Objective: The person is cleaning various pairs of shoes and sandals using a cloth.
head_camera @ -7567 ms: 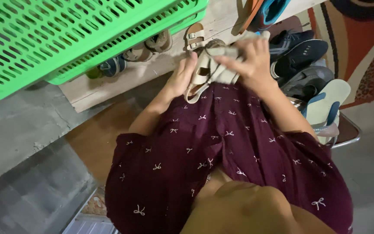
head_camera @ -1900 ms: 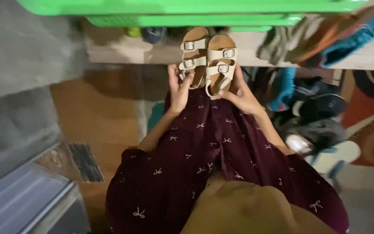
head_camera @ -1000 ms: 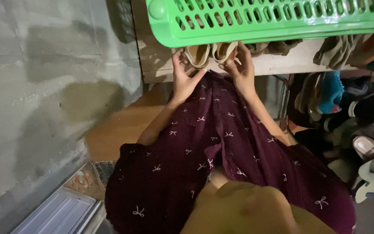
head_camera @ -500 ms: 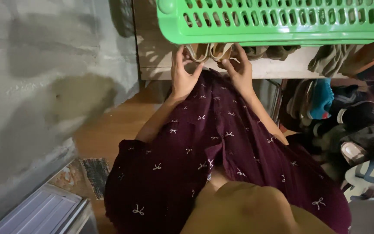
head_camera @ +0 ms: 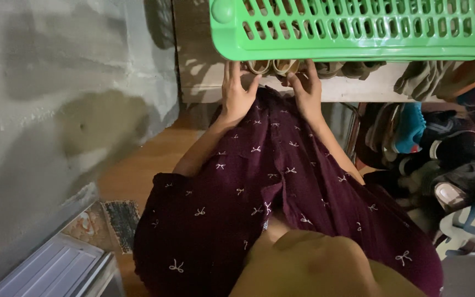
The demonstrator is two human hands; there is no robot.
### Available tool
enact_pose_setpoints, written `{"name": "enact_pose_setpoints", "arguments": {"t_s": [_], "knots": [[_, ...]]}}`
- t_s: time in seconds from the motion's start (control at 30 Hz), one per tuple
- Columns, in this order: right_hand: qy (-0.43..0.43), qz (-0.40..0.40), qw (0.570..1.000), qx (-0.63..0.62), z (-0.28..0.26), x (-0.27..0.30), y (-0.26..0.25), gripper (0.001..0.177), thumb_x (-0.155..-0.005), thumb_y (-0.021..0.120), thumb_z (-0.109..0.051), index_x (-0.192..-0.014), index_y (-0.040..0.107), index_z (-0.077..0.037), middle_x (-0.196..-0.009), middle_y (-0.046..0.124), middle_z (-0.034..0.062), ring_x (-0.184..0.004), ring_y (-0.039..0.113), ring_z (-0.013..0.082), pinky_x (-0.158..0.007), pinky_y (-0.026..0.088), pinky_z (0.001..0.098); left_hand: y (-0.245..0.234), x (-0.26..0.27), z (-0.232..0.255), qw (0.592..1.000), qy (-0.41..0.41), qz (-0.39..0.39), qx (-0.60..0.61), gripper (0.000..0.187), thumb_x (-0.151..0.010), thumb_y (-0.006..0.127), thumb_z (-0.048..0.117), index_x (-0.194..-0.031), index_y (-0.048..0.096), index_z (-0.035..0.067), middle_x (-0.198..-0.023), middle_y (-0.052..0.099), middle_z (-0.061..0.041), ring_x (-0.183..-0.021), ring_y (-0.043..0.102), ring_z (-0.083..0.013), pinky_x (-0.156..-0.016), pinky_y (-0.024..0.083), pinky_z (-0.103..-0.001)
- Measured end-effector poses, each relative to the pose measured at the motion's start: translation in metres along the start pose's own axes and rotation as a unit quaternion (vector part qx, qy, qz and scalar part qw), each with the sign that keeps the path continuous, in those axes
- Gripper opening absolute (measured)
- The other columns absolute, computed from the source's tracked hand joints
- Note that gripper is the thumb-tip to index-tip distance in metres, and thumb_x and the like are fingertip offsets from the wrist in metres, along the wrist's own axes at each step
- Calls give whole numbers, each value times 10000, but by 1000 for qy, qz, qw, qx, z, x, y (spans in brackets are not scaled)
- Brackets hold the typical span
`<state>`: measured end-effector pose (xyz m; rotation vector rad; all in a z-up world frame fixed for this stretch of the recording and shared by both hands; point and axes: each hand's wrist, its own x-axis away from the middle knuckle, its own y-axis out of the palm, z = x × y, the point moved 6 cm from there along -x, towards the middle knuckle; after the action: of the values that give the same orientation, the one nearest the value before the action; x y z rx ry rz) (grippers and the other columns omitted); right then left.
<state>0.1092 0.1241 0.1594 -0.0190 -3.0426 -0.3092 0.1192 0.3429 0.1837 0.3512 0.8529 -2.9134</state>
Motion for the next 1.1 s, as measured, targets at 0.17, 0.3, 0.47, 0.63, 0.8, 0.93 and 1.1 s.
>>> {"name": "enact_pose_setpoints", "arguments": {"t_s": [0.17, 0.3, 0.47, 0.63, 0.8, 0.93, 1.1], "knots": [[-9, -2, 1000, 28, -18, -3, 11, 572, -1086, 598, 13, -1588, 324, 17, -1182, 626, 110, -971, 665, 186, -844, 567, 340, -8, -6, 14, 1000, -9, -11, 23, 809, -934, 812, 157, -1543, 309, -17, -1431, 457, -265, -1065, 712, -279, -900, 609, -394], [-16, -9, 999, 46, -20, -2, 13, 503, -1103, 589, 23, -1558, 374, 25, -1137, 651, 114, -943, 652, 183, -852, 558, 334, -12, -7, 21, 999, -5, 1, 36, 747, -932, 806, 148, -1507, 353, 0, -1374, 498, -223, -1054, 713, -303, -871, 608, -399], [-10, -3, 1000, 28, -7, 0, 8, 520, -1115, 585, 15, -1580, 352, 23, -1163, 632, 113, -958, 635, 175, -865, 556, 336, -12, -8, 23, 999, -2, -2, 38, 740, -953, 804, 147, -1513, 348, -12, -1358, 502, -217, -1077, 694, -311, -873, 615, -381], [0, 2, 1000, 25, -7, -1, 10, 611, -1102, 590, 3, -1619, 263, -6, -1146, 627, 109, -951, 632, 163, -855, 564, 327, -15, -10, 29, 999, 10, 1, 38, 740, -953, 793, 141, -1511, 339, -30, -1369, 494, -240, -1057, 700, -303, -862, 612, -383], [0, -23, 1000, -21, -24, 1, 23, 659, -1075, 576, 15, -1612, 196, -21, -1212, 627, 99, -965, 614, 159, -877, 548, 317, -11, -6, 19, 1000, 5, -3, 28, 827, -961, 791, 176, -1556, 259, -40, -1427, 456, -268, -1048, 711, -277, -882, 600, -389], [8, -6, 999, -30, -16, 0, 16, 540, -1132, 567, 9, -1613, 324, 14, -1151, 643, 113, -963, 606, 171, -908, 567, 340, -7, -3, 12, 999, 12, 3, 37, 842, -963, 811, 192, -1592, 280, 9, -1394, 497, -213, -1093, 705, -280, -914, 614, -376], [74, 69, 990, -98, -22, 0, 14, 571, -1053, 570, -11, -1572, 329, -11, -1236, 653, 141, -1060, 708, 217, -950, 602, 345, -21, -10, 32, 998, 56, 35, 19, 814, -941, 799, 161, -1546, 282, -11, -1437, 446, -289, -1050, 672, -284, -867, 604, -396]]}}
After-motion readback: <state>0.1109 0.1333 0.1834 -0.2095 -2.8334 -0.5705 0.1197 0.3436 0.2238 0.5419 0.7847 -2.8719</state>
